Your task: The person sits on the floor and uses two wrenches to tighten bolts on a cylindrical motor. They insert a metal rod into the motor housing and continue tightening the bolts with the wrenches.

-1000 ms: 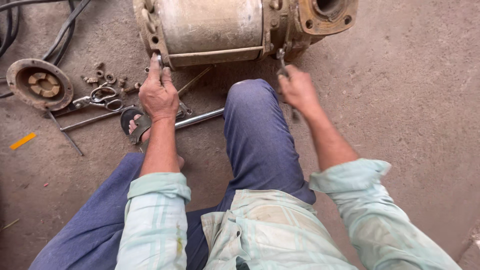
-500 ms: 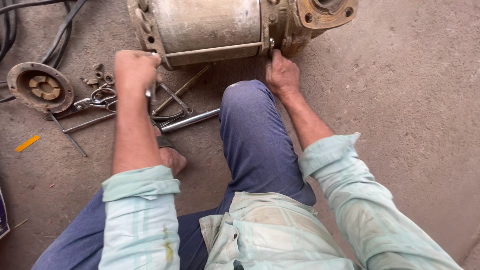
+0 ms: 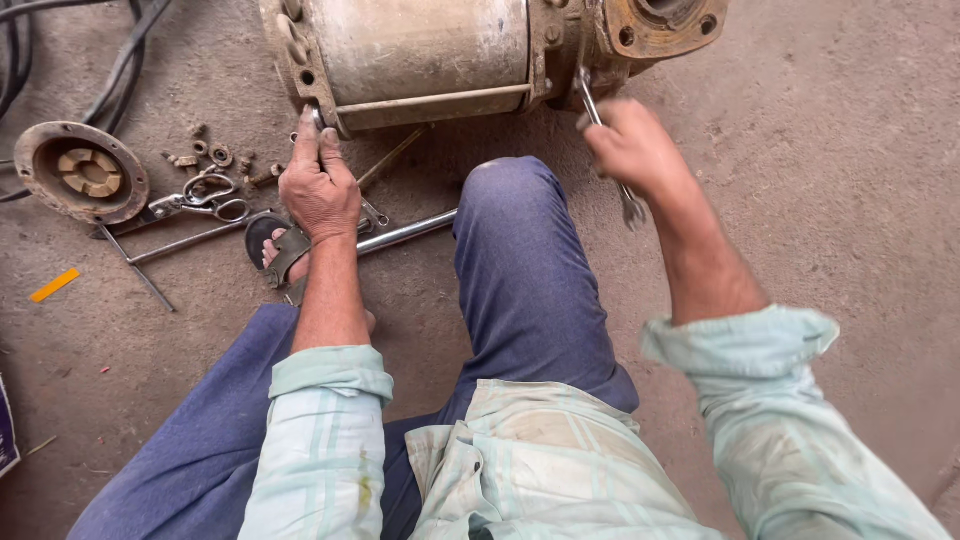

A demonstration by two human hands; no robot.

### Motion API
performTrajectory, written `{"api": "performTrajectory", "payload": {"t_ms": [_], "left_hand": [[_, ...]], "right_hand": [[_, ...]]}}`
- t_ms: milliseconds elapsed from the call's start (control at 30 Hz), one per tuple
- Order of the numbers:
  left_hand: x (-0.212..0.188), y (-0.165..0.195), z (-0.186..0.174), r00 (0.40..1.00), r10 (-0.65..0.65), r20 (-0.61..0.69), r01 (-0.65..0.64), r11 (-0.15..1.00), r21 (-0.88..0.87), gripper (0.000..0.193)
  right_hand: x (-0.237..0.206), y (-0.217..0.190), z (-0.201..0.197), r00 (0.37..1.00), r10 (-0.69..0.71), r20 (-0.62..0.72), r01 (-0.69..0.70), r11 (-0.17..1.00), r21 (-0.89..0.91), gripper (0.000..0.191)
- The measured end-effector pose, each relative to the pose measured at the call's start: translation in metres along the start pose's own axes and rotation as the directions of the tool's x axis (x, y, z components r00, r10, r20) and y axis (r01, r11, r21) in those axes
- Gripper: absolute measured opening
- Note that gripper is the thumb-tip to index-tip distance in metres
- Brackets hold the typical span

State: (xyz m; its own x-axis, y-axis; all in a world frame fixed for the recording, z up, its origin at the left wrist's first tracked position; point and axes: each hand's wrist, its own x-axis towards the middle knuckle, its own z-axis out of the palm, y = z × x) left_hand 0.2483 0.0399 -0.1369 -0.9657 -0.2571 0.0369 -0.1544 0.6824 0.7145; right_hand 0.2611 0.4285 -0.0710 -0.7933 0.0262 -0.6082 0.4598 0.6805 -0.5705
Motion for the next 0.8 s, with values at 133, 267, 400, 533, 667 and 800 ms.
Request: {"api": "performTrajectory", "payload": {"t_ms": [133, 267, 400, 533, 667, 800], "left_hand": [[0.012, 0.006, -0.009, 0.998, 0.054, 0.027, -0.053, 0.997, -0.052, 0.028], [0.043, 0.031, -0.032, 0.957, -0.132, 0.259, 0.114, 0.990, 0.084, 0.023], [0.084, 0.067, -0.049, 0.645, -0.608, 0.463, 0.570, 0.786, 0.239, 0.022], [0.093, 0.079, -0.051, 0.617, -0.628, 0.474, 0.568, 0.773, 0.284, 0.021], [0.069, 0.054, -0.037, 0.829, -0.414, 0.377, 0.357, 0.909, 0.215, 0.022], [0.034, 0.024, -0.013, 0.994, -0.068, 0.085, 0.060, 0.994, 0.092, 0.025]], "right_hand": [[-0.013, 0.028, 0.036, 0.972, -0.101, -0.212, 0.060, 0.980, -0.191, 0.019], [0.018, 0.040, 0.081, 0.977, -0.047, -0.208, -0.048, 0.902, -0.429, 0.021], [0.042, 0.046, 0.109, 0.828, -0.379, -0.414, 0.133, 0.849, -0.512, 0.028], [0.046, 0.046, 0.113, 0.735, -0.479, -0.479, 0.155, 0.807, -0.569, 0.032], [0.039, 0.033, 0.087, 0.985, -0.065, -0.162, -0.021, 0.875, -0.484, 0.028], [0.032, 0.011, 0.034, 0.987, 0.071, 0.144, -0.077, 0.996, 0.039, 0.024]]}}
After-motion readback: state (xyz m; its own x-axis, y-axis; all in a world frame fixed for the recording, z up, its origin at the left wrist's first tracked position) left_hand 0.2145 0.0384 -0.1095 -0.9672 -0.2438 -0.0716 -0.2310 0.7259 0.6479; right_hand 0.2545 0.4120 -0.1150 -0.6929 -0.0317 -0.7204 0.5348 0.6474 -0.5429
